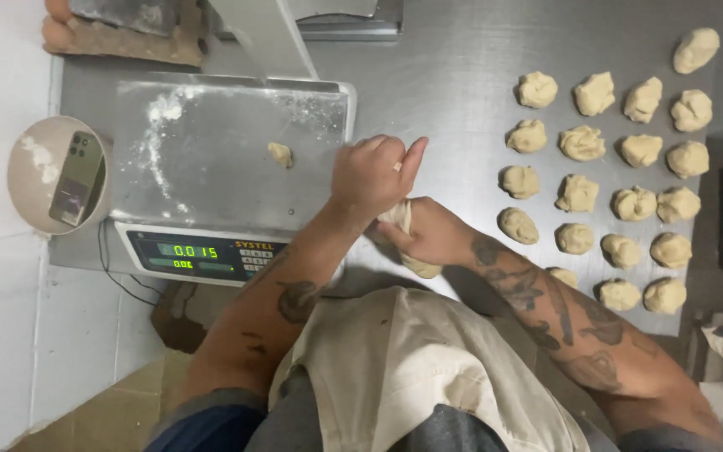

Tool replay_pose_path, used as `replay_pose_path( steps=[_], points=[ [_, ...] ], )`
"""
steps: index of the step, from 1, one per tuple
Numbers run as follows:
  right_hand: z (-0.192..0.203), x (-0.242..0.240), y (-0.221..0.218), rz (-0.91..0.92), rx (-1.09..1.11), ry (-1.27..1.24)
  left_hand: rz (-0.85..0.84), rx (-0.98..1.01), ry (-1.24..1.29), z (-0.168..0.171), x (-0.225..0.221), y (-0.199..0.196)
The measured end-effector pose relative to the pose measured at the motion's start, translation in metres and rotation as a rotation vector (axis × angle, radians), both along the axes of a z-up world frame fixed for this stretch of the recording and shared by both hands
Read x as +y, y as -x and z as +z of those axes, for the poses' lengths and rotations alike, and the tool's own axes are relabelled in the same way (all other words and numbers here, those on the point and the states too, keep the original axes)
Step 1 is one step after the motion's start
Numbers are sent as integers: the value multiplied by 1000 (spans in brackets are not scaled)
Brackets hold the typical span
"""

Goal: Weighing portions of dough on a digital scale and shaping them into small balls on a metal table.

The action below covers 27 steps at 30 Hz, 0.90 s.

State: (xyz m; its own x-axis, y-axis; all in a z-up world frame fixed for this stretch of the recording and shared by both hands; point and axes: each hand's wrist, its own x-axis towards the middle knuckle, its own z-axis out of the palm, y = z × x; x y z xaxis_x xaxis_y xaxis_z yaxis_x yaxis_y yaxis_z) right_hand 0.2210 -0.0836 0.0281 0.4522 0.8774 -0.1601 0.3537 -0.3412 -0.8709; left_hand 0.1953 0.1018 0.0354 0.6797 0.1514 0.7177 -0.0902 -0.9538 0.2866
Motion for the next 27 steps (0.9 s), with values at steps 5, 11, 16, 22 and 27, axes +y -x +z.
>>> replay_pose_path(
  steps=[5, 11, 16, 22, 27],
  points=[
    [35, -20, 8, 299, -119, -201, 235, 203, 6, -17, 69, 15],
    [-17, -49, 19, 48, 19, -125, 161, 276, 177, 7, 116, 82],
    [-43, -47, 13, -63, 225, -126, -211, 288, 413, -2, 5, 106],
    [31, -57, 37, -53, 224, -231, -469, 242, 541, 7, -60, 117],
    [-9, -63, 55, -295, 411, -216, -531, 262, 513, -66, -78, 110]
  ],
)
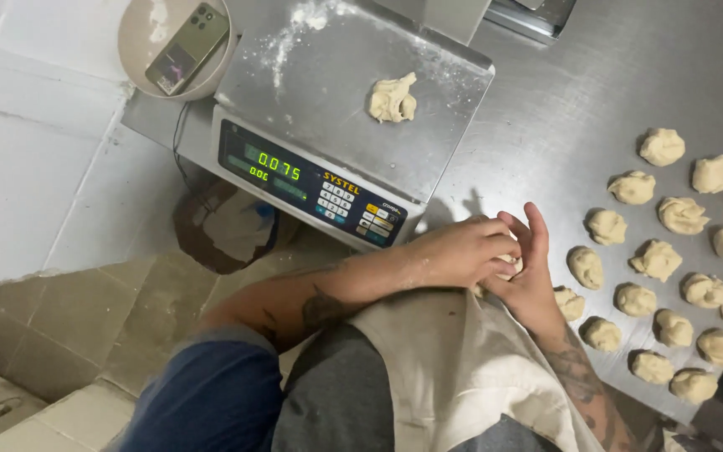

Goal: Weighing portions of dough on a digital scale and shaping them into small balls on a metal table.

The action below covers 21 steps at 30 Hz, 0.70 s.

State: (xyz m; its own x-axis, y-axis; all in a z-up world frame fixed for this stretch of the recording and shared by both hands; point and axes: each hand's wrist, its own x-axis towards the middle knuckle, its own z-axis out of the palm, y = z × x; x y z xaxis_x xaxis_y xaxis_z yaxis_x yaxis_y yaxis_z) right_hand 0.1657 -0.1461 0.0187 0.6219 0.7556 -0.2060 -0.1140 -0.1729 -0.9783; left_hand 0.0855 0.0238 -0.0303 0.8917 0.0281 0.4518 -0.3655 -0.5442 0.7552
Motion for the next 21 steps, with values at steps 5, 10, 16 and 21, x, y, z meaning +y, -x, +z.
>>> replay_pose_path(
  steps=[5, 10, 16, 21],
  points=[
    [-21, -9, 13, -70, -10, -22, -28, 144, 91, 23, 24, 11],
    [-3, -8, 24, -40, -65, 8, 106, 190, 7, 41, 8, 10],
    [-15, -7, 11, 68, -360, 271, 44, 153, -110, 75, 50, -2],
    [59, 23, 36, -120, -334, 462, 726, 472, -620, 145, 182, -7]
  ],
)
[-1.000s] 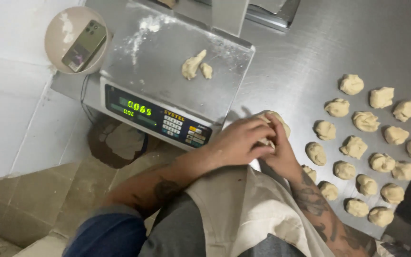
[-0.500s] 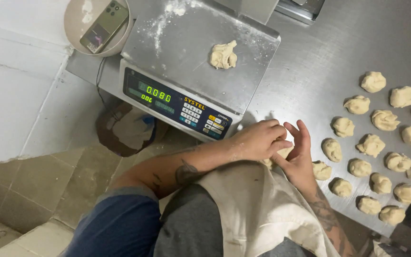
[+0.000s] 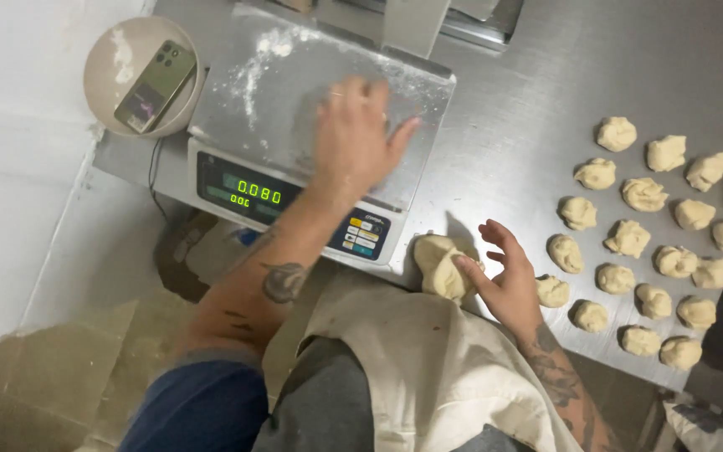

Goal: Weighing portions of dough on a digital scale and shaping them into small balls on a metal table.

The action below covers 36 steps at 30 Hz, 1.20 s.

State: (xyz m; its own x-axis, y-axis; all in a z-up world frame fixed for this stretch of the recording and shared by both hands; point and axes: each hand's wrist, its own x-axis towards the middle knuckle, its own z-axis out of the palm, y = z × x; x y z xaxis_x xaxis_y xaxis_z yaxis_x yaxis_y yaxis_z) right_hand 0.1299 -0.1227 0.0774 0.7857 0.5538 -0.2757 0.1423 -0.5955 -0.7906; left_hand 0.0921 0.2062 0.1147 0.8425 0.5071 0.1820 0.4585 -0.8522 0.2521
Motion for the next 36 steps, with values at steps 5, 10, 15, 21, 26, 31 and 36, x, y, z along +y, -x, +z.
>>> replay_pose_path(
  steps=[5, 10, 15, 21, 26, 31, 36],
  points=[
    [-17, -30, 1, 45, -210, -81, -71, 158, -53, -85, 40, 3],
    [12, -29, -3, -12, -313, -235, -348, -297, 344, -45, -39, 13],
    [18, -11, -16, 93, -229, -637, -96, -85, 1665, -5, -172, 8],
    [7, -60, -52, 149, -257, -592, -319, 49, 2068, 14, -166, -4],
    [-28, -118, -139, -245, -139, -410, -403, 75, 1020, -44, -143, 16],
    [-30, -181, -310, -272, -157, -245, -361, 98, 760, -112, -149, 73],
    [-19, -182, -452, -175, -809, -152, -144, 56, 616, -135, -168, 104]
  ],
)
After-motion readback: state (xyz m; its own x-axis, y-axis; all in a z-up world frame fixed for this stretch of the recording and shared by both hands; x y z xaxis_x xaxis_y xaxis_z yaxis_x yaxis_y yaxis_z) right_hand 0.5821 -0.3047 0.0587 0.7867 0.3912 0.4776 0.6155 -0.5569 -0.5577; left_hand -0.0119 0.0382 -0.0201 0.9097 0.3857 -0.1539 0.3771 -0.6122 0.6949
